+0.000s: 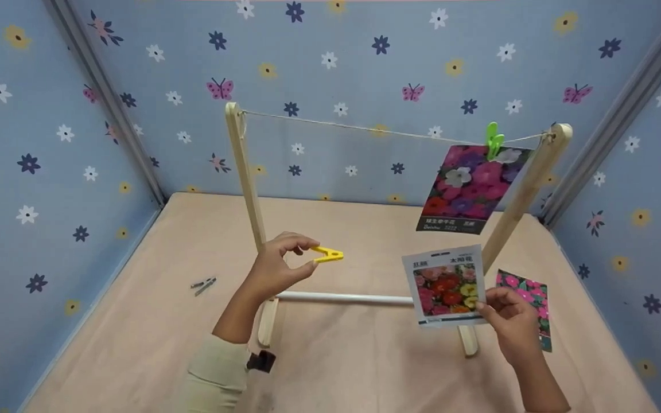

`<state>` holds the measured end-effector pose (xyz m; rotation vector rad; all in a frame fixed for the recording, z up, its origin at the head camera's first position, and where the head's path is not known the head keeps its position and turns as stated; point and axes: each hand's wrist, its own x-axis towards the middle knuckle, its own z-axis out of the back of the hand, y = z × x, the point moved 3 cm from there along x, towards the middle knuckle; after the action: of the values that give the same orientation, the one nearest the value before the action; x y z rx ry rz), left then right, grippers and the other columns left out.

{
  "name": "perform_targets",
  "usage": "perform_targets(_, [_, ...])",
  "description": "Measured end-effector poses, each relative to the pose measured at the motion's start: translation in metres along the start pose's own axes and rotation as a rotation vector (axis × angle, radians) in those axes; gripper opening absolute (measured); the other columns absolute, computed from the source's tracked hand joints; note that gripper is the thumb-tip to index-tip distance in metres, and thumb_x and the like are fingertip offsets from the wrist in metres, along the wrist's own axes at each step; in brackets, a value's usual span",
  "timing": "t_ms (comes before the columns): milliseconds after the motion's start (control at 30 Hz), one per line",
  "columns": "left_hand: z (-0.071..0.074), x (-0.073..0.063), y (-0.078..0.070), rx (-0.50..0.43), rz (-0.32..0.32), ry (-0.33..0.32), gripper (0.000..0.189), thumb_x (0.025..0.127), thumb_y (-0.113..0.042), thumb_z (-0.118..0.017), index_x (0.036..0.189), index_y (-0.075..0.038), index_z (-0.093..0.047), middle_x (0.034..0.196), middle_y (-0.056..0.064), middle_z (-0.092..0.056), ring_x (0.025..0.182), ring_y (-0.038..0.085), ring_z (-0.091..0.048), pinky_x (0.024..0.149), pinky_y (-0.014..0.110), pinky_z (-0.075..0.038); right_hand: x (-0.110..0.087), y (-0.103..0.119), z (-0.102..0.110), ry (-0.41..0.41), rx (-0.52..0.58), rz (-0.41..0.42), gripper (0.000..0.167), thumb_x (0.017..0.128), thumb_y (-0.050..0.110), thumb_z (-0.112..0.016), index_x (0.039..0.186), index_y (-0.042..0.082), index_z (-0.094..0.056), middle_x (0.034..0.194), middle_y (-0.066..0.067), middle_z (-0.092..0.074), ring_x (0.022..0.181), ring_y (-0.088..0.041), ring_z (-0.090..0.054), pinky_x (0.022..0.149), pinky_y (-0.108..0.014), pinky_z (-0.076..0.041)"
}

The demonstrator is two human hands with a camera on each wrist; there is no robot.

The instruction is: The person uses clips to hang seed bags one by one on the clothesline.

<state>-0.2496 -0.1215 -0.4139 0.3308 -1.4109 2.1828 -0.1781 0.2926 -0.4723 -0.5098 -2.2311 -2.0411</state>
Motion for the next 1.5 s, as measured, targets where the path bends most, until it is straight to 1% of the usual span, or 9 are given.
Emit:
perform_targets(100, [0.0, 0.009, -0.01, 0.011, -0.067, -0.008, 0.027, 0.082, -0.006, -0.077, 0.109, -0.01, -0.073, 0.102, -0.001, -0.066, 0.094, 0.017, -0.057, 0.085, 0.04, -0.051, 0.002, 0.003, -0.005, -0.007, 0.004, 0.017, 0.015, 0.082, -0.02, -0.064, 0.095, -0.016, -0.056, 0.084, -0.006, -0.065, 0.075, -0.014, -0.06, 0.067, -0.022, -0.054])
perform_targets(267, [-0.001, 0.022, -0.028, 0.025, -0.16, -0.006, 0.028, 0.083, -0.006, -0.076, 0.11, -0.008, -0.073, 0.106, -0.001, -0.067, 0.097, 0.019, -0.058, 0.083, 0.037, -0.051, 0.005, 0.006, -0.012, -0.029, -0.025, 0.001, 0.016, 0.081, -0.019, -0.065, 0.094, -0.015, -0.057, 0.084, -0.007, -0.065, 0.077, -0.015, -0.061, 0.068, -0.023, -0.055])
perform_targets(400, [0.0, 0.033, -0.046, 0.051, -0.222, 0.024, 0.031, 0.084, -0.008, -0.075, 0.115, -0.005, -0.07, 0.111, 0.004, -0.067, 0.102, 0.018, -0.057, 0.084, 0.037, -0.051, 0.009, 0.01, -0.019, -0.001, -0.035, 0.011, 0.018, 0.081, -0.015, -0.068, 0.095, -0.015, -0.056, 0.085, -0.006, -0.065, 0.081, -0.017, -0.061, 0.071, -0.023, -0.055])
perform_targets(600, [0.003, 0.049, -0.072, 0.103, -0.281, 0.047, 0.033, 0.085, -0.013, -0.076, 0.115, -0.004, -0.069, 0.111, 0.004, -0.067, 0.097, 0.017, -0.057, 0.083, 0.035, -0.05, 0.015, 0.017, -0.029, 0.017, -0.025, 0.031, 0.019, 0.081, -0.015, -0.069, 0.094, -0.017, -0.055, 0.086, -0.007, -0.065, 0.083, -0.017, -0.062, 0.074, -0.025, -0.056])
perform_targets(733, [0.007, 0.059, -0.088, 0.105, -0.313, 0.052, 0.029, 0.084, -0.014, -0.077, 0.111, -0.006, -0.07, 0.108, 0.002, -0.066, 0.095, 0.016, -0.056, 0.083, 0.035, -0.049, 0.019, 0.021, -0.035, 0.02, -0.033, 0.027, 0.018, 0.082, -0.016, -0.067, 0.094, -0.017, -0.054, 0.086, -0.006, -0.064, 0.083, -0.015, -0.06, 0.073, -0.023, -0.054])
perform_targets(867, [0.013, 0.068, -0.104, 0.112, -0.349, 0.058, 0.031, 0.087, -0.015, -0.075, 0.115, -0.005, -0.069, 0.111, 0.005, -0.066, 0.097, 0.017, -0.056, 0.084, 0.036, -0.05, 0.023, 0.025, -0.039, 0.028, -0.03, 0.049, 0.017, 0.083, -0.017, -0.066, 0.094, -0.018, -0.053, 0.086, -0.005, -0.063, 0.082, -0.014, -0.059, 0.072, -0.021, -0.053])
perform_targets(1033, [0.02, 0.08, -0.122, 0.126, -0.421, 0.026, 0.035, 0.088, -0.013, -0.074, 0.121, -0.004, -0.067, 0.115, 0.008, -0.066, 0.097, 0.018, -0.057, 0.085, 0.035, -0.05, 0.028, 0.032, -0.042, 0.006, -0.02, 0.088, 0.017, 0.082, -0.018, -0.065, 0.094, -0.021, -0.053, 0.084, -0.005, -0.063, 0.08, -0.014, -0.059, 0.07, -0.021, -0.052])
perform_targets(1233, [0.025, 0.094, -0.138, 0.11, -0.434, -0.02, 0.034, 0.09, -0.014, -0.072, 0.121, -0.002, -0.066, 0.112, 0.008, -0.066, 0.096, 0.018, -0.056, 0.087, 0.031, -0.047, 0.034, 0.04, -0.048, -0.038, -0.002, 0.084, 0.015, 0.083, -0.018, -0.063, 0.096, -0.018, -0.055, 0.085, -0.007, -0.062, 0.079, -0.015, -0.058, 0.068, -0.021, -0.053])
perform_targets(1500, [0.032, 0.114, -0.158, 0.111, -0.426, -0.044, 0.033, 0.09, -0.015, -0.07, 0.119, 0.0, -0.068, 0.109, 0.008, -0.067, 0.096, 0.017, -0.056, 0.088, 0.027, -0.048, 0.04, 0.049, -0.061, -0.095, -0.053, 0.088, 0.014, 0.084, -0.015, -0.065, 0.097, -0.013, -0.058, 0.086, -0.008, -0.063, 0.08, -0.017, -0.059, 0.071, -0.022, -0.054])
